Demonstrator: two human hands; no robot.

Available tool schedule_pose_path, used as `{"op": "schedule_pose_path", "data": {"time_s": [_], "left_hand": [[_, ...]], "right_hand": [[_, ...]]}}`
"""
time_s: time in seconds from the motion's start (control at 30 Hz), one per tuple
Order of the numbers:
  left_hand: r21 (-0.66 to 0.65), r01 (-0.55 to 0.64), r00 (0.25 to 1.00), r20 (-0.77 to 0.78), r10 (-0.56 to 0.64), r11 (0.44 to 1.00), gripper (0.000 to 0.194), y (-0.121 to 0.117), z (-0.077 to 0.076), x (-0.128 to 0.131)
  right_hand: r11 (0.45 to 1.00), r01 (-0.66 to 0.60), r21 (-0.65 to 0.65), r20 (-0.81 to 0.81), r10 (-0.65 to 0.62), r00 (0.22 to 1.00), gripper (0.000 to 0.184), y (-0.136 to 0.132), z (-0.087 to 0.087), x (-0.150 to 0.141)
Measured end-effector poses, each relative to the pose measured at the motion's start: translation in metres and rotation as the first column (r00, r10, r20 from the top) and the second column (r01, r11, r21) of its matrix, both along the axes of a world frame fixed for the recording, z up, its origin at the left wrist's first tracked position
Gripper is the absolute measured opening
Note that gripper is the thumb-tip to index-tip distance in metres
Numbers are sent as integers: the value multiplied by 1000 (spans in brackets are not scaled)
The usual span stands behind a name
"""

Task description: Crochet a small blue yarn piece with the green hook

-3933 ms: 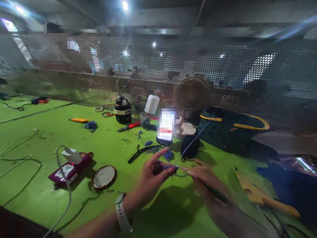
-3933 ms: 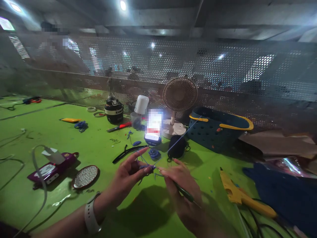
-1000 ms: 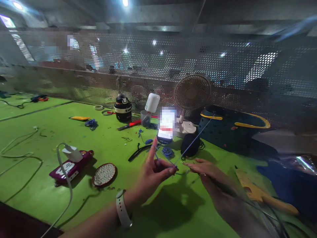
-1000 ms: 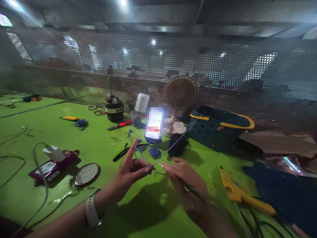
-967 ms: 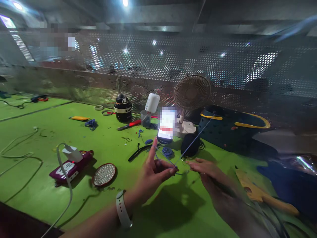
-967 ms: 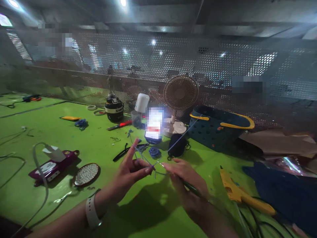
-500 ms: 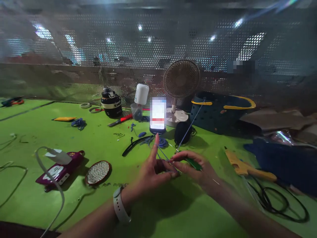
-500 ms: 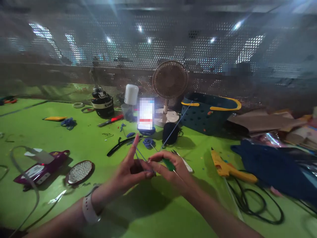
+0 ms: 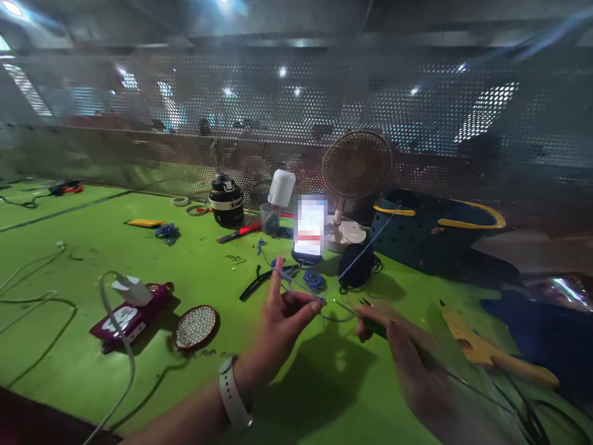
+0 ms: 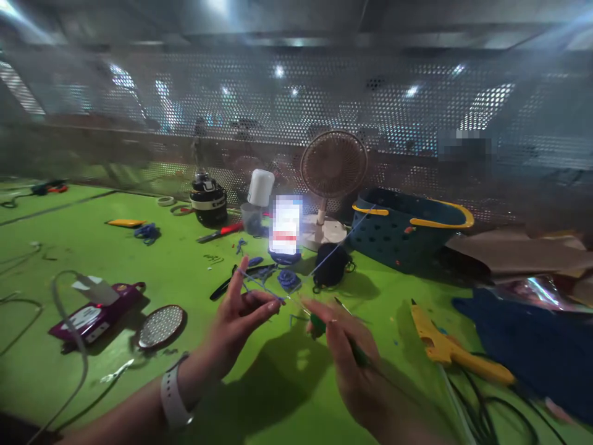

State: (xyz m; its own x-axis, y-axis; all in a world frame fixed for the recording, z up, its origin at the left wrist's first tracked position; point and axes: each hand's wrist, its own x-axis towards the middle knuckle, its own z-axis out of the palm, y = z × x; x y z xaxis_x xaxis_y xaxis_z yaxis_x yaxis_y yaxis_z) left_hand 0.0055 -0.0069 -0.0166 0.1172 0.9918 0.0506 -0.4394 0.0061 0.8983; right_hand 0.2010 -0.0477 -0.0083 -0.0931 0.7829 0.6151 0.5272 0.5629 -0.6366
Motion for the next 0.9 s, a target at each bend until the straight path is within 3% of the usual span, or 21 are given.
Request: {"op": "schedule_pose_path", "data": {"time_s": [0.13,0.5,0.9], "left_hand": [[18,-10,998,-58,11,1000,114,-1,4,-1],[105,-15,983,-182,34,994,111,-5,4,1],[85,-5,986,-165,19,996,112,-5,5,1]], "right_hand": [[997,-29,-75,22,31,999,30,-1,-1,-1],[996,-26,-86,44,30,999,28,1,-6,1],[992,-28,-121,59,36,998,27,-2,-8,1]]}}
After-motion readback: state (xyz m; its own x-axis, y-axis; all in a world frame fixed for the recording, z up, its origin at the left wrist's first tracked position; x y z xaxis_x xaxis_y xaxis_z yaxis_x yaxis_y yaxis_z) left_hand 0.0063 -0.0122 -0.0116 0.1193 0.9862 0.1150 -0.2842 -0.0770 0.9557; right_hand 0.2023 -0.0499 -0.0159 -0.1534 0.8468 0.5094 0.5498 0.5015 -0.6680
